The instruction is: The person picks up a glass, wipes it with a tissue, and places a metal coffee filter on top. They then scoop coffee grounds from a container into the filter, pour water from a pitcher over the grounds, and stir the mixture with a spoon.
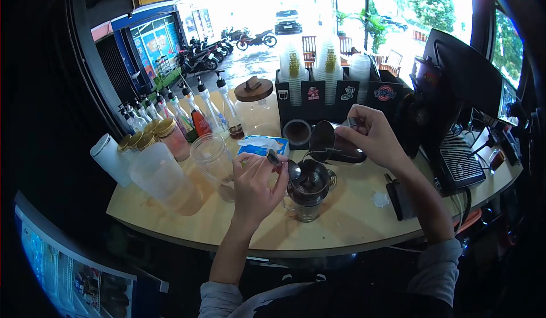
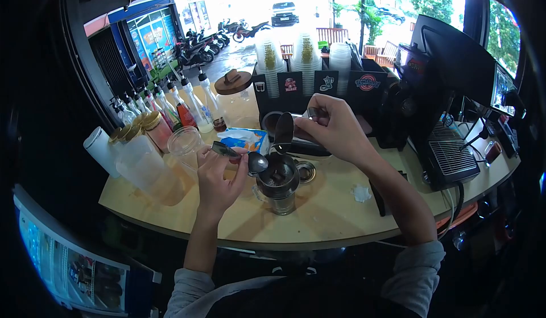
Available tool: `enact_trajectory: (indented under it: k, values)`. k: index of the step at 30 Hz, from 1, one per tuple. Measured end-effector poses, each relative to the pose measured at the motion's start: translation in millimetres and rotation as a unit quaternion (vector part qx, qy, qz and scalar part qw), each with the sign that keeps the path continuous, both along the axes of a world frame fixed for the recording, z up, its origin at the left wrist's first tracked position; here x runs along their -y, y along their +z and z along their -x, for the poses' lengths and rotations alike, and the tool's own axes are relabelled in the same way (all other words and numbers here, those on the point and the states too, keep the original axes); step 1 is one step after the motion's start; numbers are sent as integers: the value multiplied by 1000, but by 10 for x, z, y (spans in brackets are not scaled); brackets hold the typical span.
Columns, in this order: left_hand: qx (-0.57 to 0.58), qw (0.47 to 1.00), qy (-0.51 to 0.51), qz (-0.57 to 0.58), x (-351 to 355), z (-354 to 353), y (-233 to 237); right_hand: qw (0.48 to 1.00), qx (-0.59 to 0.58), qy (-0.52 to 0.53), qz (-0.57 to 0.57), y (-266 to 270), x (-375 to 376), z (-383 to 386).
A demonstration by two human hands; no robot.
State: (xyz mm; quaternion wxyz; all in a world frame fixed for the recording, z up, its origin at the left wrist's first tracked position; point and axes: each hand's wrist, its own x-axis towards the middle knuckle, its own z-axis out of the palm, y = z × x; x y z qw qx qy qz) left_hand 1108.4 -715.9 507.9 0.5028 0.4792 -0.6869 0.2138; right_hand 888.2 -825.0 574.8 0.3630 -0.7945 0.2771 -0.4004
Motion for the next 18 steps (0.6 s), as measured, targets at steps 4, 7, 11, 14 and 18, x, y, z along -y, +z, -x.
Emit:
enact_trajectory:
  k: [4, 7, 11, 14, 18]
  values:
    - [2, 1000, 1, -4, 2, 2, 5, 999, 32, -3, -38, 10, -22, 52]
    - [1, 1000, -1, -3, 17, 3, 4, 1000, 6, -21, 6, -36, 45, 136]
    - [6, 1000, 2, -7, 20, 7, 6, 999, 25, -23, -18, -20, 2, 225]
    - [12, 1000, 0, -3, 37, 7, -9, 999, 8, -31, -17, -9, -30, 269]
    - [9, 1000, 0, -1, 42, 10, -19, 998, 31, -14, -47, 24, -123, 288]
